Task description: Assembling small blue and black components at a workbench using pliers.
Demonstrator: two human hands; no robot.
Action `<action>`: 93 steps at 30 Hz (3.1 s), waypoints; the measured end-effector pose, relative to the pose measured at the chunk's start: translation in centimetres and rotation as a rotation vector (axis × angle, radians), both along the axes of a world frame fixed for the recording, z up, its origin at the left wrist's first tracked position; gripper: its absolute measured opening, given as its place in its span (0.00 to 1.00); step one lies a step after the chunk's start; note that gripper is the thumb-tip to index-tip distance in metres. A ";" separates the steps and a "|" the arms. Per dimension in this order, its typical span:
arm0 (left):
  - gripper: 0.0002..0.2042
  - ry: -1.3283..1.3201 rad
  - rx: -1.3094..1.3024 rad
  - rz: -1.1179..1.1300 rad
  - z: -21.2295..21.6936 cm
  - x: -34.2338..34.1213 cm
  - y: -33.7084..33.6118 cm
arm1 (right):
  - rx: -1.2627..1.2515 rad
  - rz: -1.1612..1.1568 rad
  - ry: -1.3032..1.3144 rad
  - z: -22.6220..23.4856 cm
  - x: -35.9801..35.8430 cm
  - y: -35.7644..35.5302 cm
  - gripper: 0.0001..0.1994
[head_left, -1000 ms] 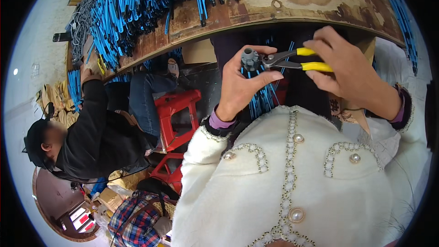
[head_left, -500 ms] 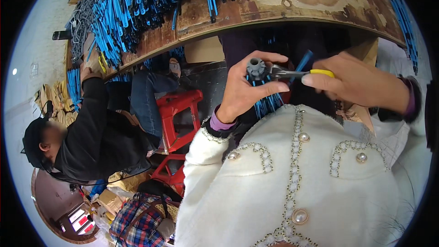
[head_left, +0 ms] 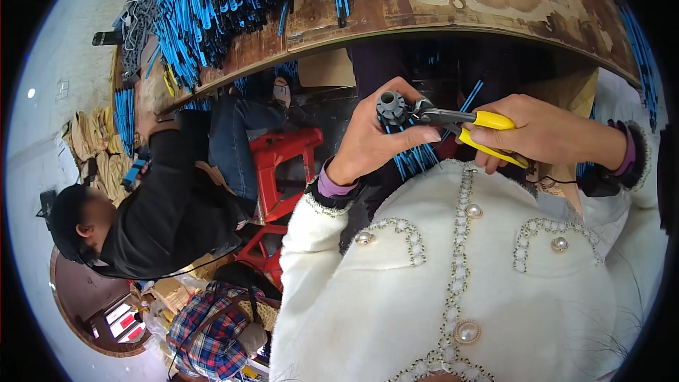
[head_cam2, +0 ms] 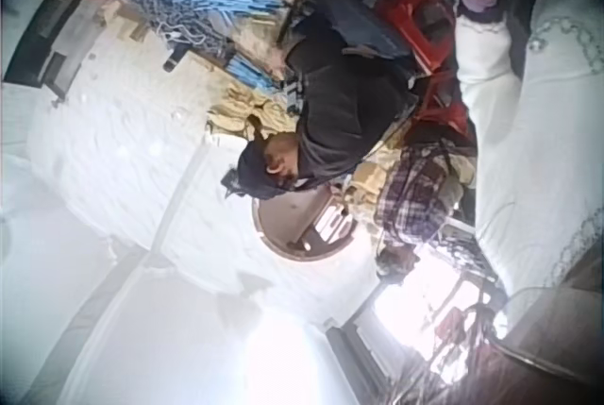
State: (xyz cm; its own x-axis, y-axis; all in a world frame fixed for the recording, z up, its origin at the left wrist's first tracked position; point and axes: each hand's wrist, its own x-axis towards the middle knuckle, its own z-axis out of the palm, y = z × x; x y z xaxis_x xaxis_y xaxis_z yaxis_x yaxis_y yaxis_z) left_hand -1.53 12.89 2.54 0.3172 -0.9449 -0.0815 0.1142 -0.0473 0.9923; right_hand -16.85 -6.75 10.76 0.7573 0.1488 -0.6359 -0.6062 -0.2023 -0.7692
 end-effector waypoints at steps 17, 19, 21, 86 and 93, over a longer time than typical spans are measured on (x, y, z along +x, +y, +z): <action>0.11 -0.299 -0.048 0.141 1.5 -1.0 -0.5 | -0.734 0.231 -0.623 2.1 -1.0 0.3 0.21; 0.10 -0.202 0.060 0.372 2.5 -0.4 0.3 | -0.857 0.208 -0.538 1.1 -0.9 -1.5 0.21; 0.09 -0.055 -0.076 0.501 2.5 3.0 3.0 | -1.074 0.031 -0.533 -2.0 -1.3 -4.8 0.23; 0.05 0.508 -0.038 -0.174 -1.3 -1.8 1.7 | 0.377 -0.323 -0.640 -9.7 -1.5 3.8 0.15; 0.07 0.452 -0.023 -0.106 -1.8 -1.5 0.8 | 0.266 -0.407 -0.647 -11.0 -2.6 3.1 0.15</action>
